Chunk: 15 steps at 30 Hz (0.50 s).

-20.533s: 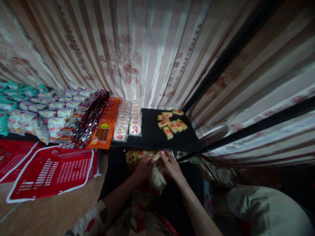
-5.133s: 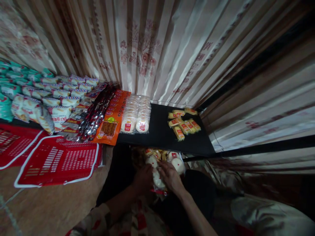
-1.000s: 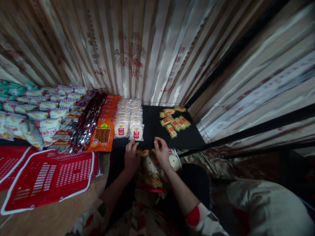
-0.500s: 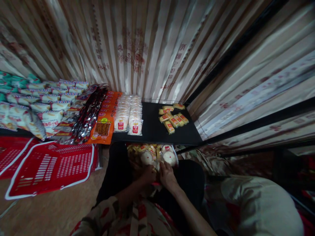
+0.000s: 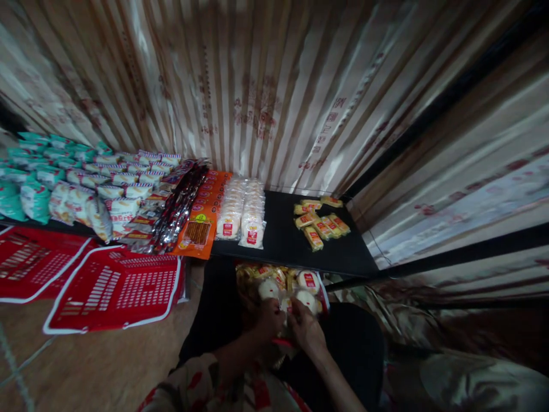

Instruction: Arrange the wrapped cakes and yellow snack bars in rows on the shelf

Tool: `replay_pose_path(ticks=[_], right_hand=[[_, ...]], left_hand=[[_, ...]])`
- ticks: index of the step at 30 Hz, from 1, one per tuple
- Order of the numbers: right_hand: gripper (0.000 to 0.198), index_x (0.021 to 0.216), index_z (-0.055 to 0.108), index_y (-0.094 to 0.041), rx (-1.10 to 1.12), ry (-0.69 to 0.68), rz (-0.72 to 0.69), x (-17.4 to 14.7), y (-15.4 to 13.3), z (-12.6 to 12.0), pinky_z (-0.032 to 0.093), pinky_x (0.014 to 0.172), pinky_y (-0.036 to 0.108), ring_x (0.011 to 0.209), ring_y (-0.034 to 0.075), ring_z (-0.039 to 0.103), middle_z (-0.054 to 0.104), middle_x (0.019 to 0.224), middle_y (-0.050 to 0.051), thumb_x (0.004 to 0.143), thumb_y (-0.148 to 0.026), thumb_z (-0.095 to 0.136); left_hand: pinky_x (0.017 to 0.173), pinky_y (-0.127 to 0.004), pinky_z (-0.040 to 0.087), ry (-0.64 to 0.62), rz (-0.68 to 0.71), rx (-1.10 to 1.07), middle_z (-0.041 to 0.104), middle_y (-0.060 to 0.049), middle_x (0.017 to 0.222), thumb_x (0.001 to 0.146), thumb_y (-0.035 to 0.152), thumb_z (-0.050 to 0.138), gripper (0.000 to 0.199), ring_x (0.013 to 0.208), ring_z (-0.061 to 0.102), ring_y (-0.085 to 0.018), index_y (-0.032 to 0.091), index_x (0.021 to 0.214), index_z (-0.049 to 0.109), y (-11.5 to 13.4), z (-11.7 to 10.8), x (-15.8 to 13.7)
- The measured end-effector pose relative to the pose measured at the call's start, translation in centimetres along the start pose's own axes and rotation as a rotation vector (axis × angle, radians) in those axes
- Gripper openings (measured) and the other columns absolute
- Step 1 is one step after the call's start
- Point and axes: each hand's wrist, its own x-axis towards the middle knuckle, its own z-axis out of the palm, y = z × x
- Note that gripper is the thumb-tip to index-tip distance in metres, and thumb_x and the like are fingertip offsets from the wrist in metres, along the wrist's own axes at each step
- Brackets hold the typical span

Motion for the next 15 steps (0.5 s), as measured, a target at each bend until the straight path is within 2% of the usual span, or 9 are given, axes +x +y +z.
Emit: replay_pose_path(ticks=[4, 7, 11, 15], right_hand=[[0.053, 0.127, 0.046, -0.012, 0.116, 0.055, 0.083, 0.7, -0.2, 0.0, 0.046, 0.085, 0.033, 0.099, 0.023, 0.061, 0.059, 0.116, 0.015, 0.080, -0.037, 0.046], [0.058, 0.125, 0.047, -0.014, 0.241, 0.015, 0.108, 1.5, -1.1, -0.2, 0.049, 0.075, 0.033, 0.085, 0.023, 0.064, 0.066, 0.098, 0.011, 0.075, -0.044, 0.051], [0.047, 0.112, 0.056, -0.014, 0.481, -0.048, 0.010, 3.0, -3.2, -0.8, 0.048, 0.062, 0.028, 0.067, 0.019, 0.062, 0.064, 0.072, 0.002, 0.071, -0.038, 0.052], [0.044, 0.110, 0.057, -0.017, 0.526, 0.011, -0.110, 5.1, -6.7, -1.8, 0.046, 0.060, 0.027, 0.061, 0.016, 0.058, 0.062, 0.070, 0.000, 0.069, -0.033, 0.054]], left_hand=[[0.063, -0.021, 0.033, 0.043, 0.075, 0.101, 0.037, 0.007, 0.054, 0.062, 0.002, 0.049, 0.017, 0.060, 0.040, -0.009, 0.016, 0.057, 0.042, 0.8, -2.1, -0.1], [0.062, -0.021, 0.036, 0.020, 0.123, 0.118, 0.044, 0.006, 0.055, 0.063, 0.004, 0.046, 0.013, 0.061, 0.045, -0.010, 0.015, 0.060, 0.050, 1.5, -4.1, 0.1], [0.067, -0.021, 0.041, 0.042, 0.192, 0.116, 0.060, 0.002, 0.070, 0.070, 0.009, 0.043, 0.017, 0.070, 0.054, -0.012, 0.015, 0.073, 0.059, 3.0, -7.4, 0.3], [0.069, -0.022, 0.044, 0.181, 0.312, 0.163, 0.064, -0.001, 0.077, 0.073, 0.013, 0.043, 0.019, 0.074, 0.057, -0.013, 0.014, 0.078, 0.062, 5.2, -11.0, -0.2]])
